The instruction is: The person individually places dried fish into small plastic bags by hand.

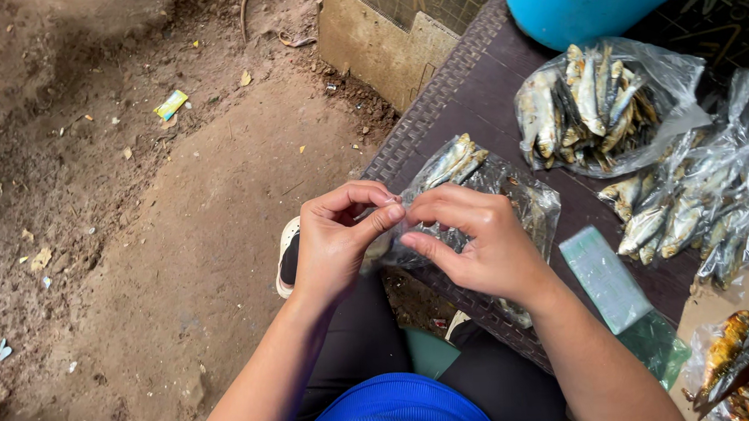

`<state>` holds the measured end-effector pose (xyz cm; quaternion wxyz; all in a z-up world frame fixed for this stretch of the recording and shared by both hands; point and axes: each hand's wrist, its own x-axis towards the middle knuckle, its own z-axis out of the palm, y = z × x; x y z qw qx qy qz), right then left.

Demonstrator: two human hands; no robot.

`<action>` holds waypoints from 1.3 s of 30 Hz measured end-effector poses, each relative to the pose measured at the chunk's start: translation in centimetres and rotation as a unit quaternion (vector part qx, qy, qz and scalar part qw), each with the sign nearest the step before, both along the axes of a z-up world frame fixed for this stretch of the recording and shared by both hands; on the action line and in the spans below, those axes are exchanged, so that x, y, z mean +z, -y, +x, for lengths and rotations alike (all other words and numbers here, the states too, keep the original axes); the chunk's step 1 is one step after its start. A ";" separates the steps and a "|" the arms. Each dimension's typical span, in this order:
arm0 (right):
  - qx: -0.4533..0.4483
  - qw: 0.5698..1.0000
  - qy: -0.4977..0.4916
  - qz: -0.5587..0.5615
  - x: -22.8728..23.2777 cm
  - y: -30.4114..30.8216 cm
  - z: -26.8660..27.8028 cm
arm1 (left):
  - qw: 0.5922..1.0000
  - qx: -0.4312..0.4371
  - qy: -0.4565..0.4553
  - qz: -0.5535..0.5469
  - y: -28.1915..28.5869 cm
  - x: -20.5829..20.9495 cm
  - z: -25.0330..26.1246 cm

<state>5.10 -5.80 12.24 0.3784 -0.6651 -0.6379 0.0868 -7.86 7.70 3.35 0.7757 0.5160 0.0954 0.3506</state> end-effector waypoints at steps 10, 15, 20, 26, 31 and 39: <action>-0.015 0.998 0.030 0.048 -0.2 -2.5 -2.8 | 0.995 0.063 -0.062 0.037 -1.9 0.2 -3.6; -0.052 0.994 0.033 0.085 -0.9 -3.1 -2.9 | 0.999 0.031 -0.037 -0.019 -2.3 -1.0 -4.2; -0.074 0.991 -0.095 0.062 -1.8 -3.0 -2.9 | 0.968 -0.004 -0.170 0.182 -2.5 -2.3 -4.2; -0.077 0.979 -0.185 0.023 -2.1 -2.4 -2.6 | 0.945 -0.059 -0.138 0.289 -1.2 -1.9 -3.8; -0.092 0.952 -0.289 0.042 -3.0 -1.2 0.7 | 0.938 -0.140 -0.208 0.239 -1.2 -1.4 -3.4; -0.139 0.951 -0.223 0.163 -2.6 1.3 3.4 | 0.919 -0.170 -0.251 0.252 -1.4 -0.5 -3.6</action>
